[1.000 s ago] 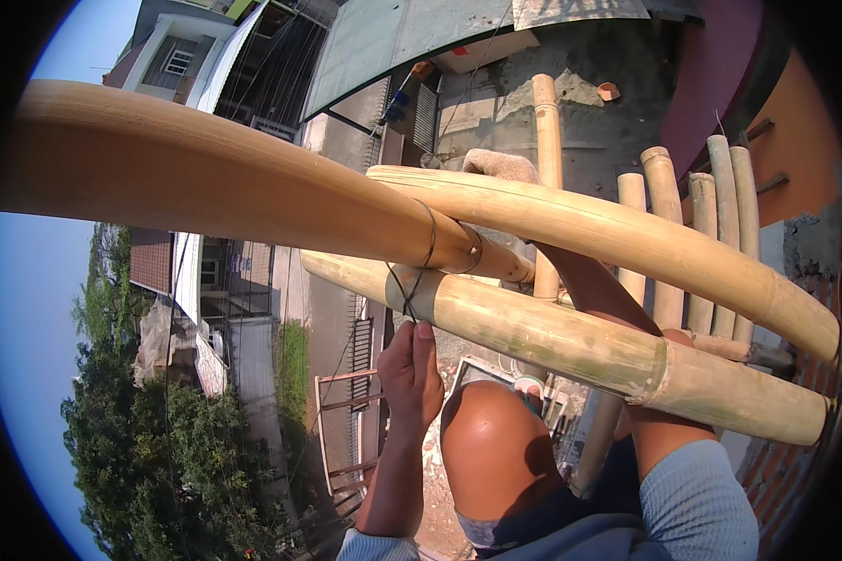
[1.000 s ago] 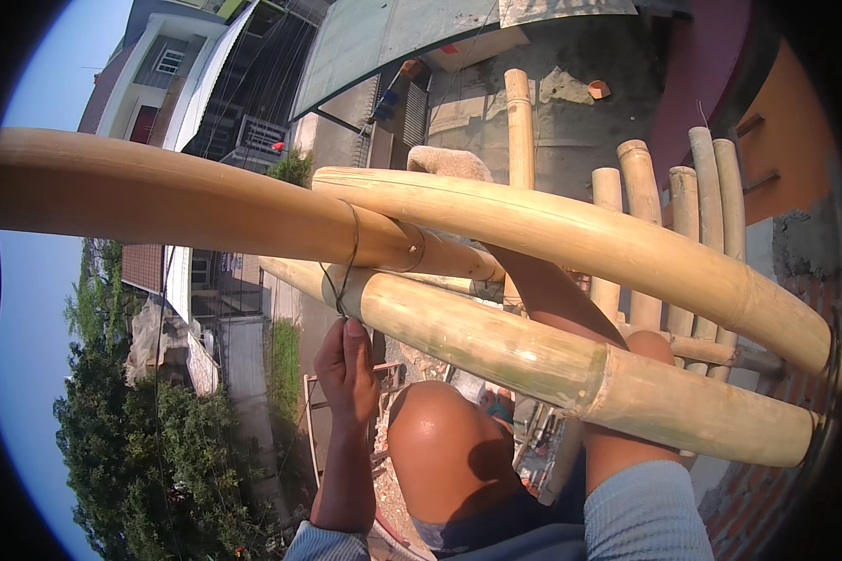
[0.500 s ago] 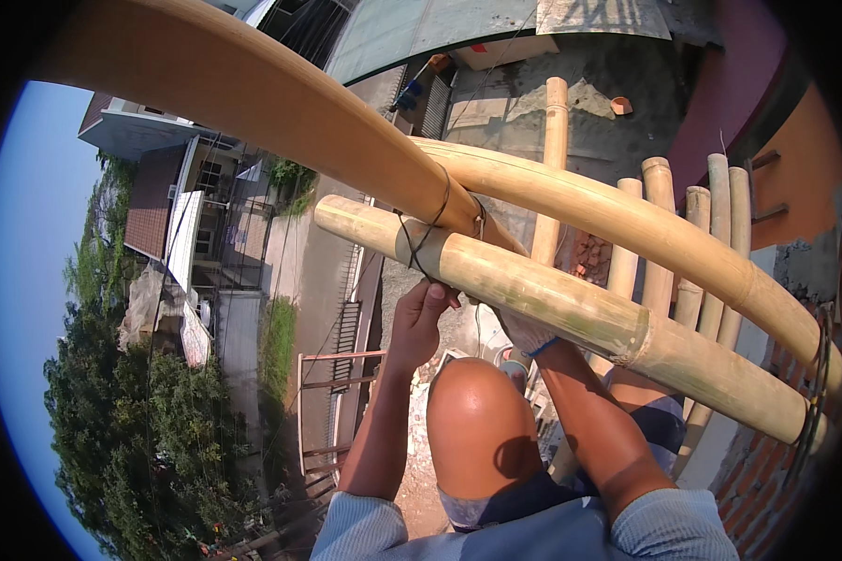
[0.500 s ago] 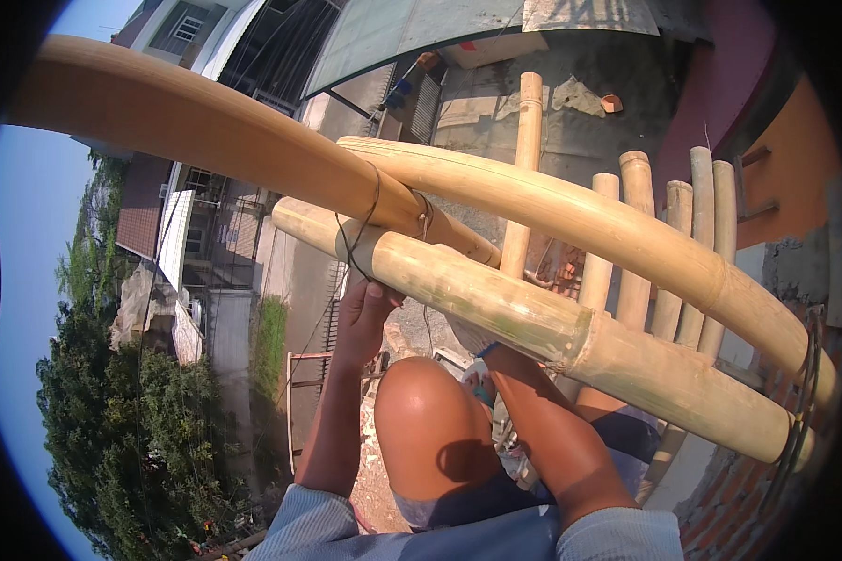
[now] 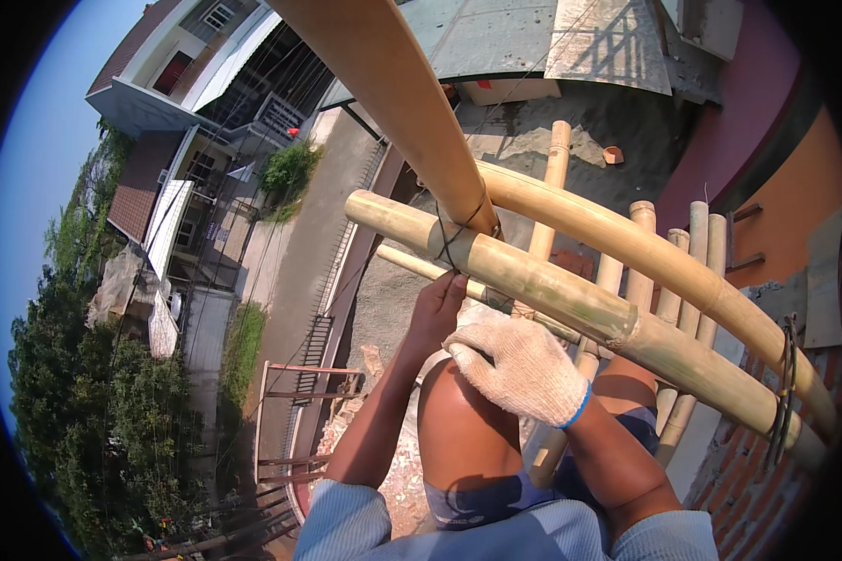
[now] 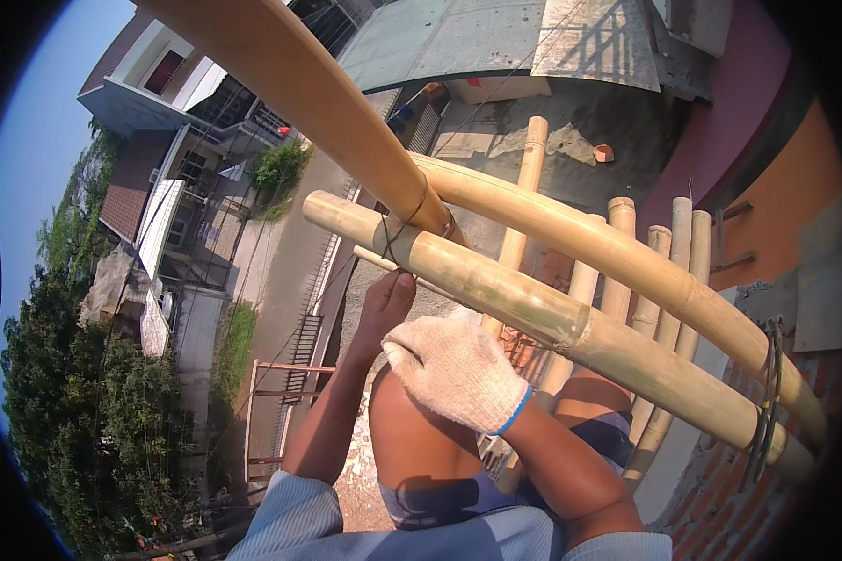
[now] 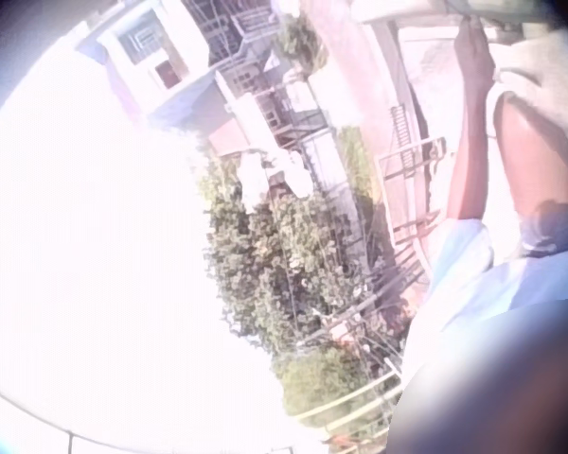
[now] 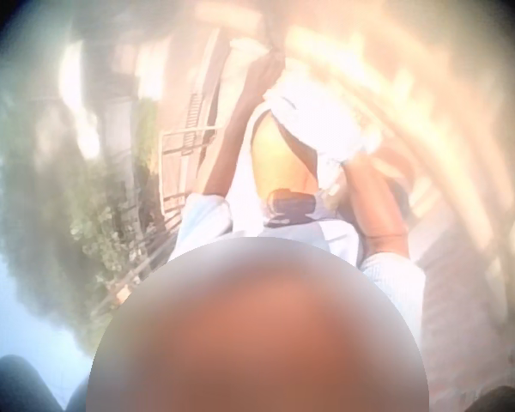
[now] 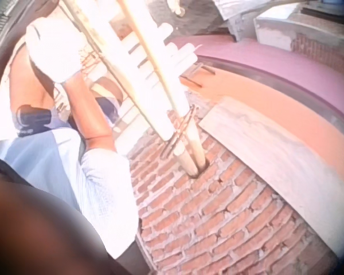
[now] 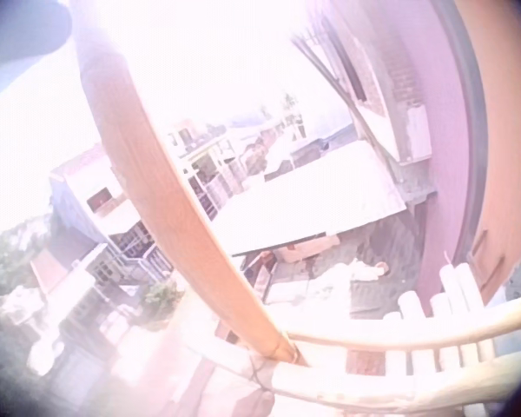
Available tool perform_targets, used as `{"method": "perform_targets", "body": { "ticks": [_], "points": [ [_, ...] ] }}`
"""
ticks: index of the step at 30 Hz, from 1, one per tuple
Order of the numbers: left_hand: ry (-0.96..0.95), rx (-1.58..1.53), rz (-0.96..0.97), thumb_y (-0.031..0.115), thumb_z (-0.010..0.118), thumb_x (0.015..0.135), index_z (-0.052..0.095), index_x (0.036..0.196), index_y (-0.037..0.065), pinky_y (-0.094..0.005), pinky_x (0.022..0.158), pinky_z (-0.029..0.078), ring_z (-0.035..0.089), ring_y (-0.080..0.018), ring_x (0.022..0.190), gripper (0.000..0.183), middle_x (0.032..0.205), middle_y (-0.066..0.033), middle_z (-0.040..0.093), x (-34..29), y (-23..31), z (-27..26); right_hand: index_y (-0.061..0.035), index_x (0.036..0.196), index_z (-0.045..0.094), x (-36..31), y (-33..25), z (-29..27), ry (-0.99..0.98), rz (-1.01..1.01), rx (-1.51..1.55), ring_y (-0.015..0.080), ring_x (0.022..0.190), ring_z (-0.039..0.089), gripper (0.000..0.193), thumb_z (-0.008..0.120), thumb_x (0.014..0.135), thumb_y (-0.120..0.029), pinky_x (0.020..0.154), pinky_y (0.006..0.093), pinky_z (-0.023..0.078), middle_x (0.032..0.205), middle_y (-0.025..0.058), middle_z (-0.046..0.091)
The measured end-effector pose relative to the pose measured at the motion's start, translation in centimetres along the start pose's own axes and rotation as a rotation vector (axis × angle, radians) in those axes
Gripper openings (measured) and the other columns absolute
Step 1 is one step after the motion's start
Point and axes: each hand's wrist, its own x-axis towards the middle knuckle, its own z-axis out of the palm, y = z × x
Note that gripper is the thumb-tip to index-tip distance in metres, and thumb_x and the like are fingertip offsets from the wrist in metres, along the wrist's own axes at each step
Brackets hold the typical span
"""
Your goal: The person is assembling a bamboo scaffolding structure. They use a hammer to secure bamboo poles and tie them together with wire. The person moves around the scaffolding, adjusting and securing the poles to ensure stability.
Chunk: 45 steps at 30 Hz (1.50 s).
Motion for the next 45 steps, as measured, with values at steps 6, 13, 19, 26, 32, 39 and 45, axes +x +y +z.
{"method": "perform_targets", "body": {
  "ticks": [6,13,19,26,32,39,45],
  "points": [
    [0.003,-0.030,0.164,0.035,0.049,0.112,0.057,0.093,-0.001,-0.0308,0.066,0.040,0.041,-0.0110,0.072,0.041,0.073,-0.0025,0.047,0.7,-2.0,0.5,-0.0035,0.116,0.075,11.0,2.6,-8.1,0.453,0.086,-0.095,0.0364,0.105,0.070,0.034,0.056,0.096,-0.024,0.098,0.0441,0.053,0.110,0.0227,0.073],
    [0.013,-0.060,0.190,0.034,0.049,0.112,0.057,0.093,-0.001,-0.0301,0.066,0.039,0.040,-0.0115,0.072,0.041,0.074,-0.0023,0.046,1.4,-2.4,1.2,-0.0152,0.113,0.079,13.7,6.3,-7.5,0.252,0.177,-0.175,0.0344,0.104,0.071,0.031,0.065,0.086,-0.022,0.096,0.0415,0.055,0.111,0.0160,0.075],
    [-0.009,-0.180,0.133,0.032,0.048,0.113,0.059,0.092,0.001,-0.0254,0.061,0.033,0.036,-0.0062,0.068,0.039,0.073,0.0031,0.044,1.1,-1.7,1.3,-0.0241,0.118,0.076,15.5,8.1,-6.4,0.214,0.185,-0.446,0.0334,0.102,0.072,0.033,0.061,0.091,-0.013,0.092,0.0434,0.056,0.111,0.0134,0.075],
    [-0.019,-0.253,0.108,0.036,0.047,0.113,0.050,0.080,0.010,-0.0232,0.050,0.028,0.035,-0.0039,0.057,0.042,0.068,0.0058,0.042,0.7,-0.3,1.4,-0.0115,0.106,0.077,6.6,3.1,-5.6,0.403,0.005,-0.600,0.0347,0.099,0.068,0.020,0.065,0.091,-0.019,0.087,0.0467,0.056,0.101,0.0140,0.069],
    [-0.005,-0.235,0.041,0.036,0.045,0.113,0.049,0.080,0.010,-0.0233,0.051,0.028,0.035,-0.0040,0.057,0.043,0.068,0.0051,0.042,-0.2,0.2,1.2,-0.0070,0.115,0.069,-4.2,8.3,5.8,0.137,0.371,0.315,0.0301,0.096,0.069,0.025,0.058,0.095,-0.018,0.089,0.0433,0.055,0.100,0.0164,0.070],
    [0.029,-0.125,-0.038,0.034,0.046,0.113,0.052,0.081,0.006,-0.0243,0.056,0.031,0.038,-0.0051,0.062,0.043,0.068,0.0047,0.044,-1.5,2.3,1.0,-0.0051,0.119,0.067,9.4,21.9,7.3,0.398,0.203,1.270,0.0127,0.085,0.067,0.027,0.061,0.103,-0.026,0.071,0.0266,0.054,0.099,0.0056,0.070],
    [0.014,-0.236,-0.005,0.032,0.046,0.113,0.052,0.083,0.005,-0.0246,0.056,0.030,0.038,-0.0052,0.063,0.041,0.072,0.0032,0.046,-2.2,2.5,1.4,-0.0057,0.105,0.074,11.2,16.4,1.5,0.447,0.278,0.578,0.0134,0.078,0.067,0.029,0.072,0.095,-0.032,0.071,0.0313,0.053,0.085,0.0037,0.070]
  ]
}}
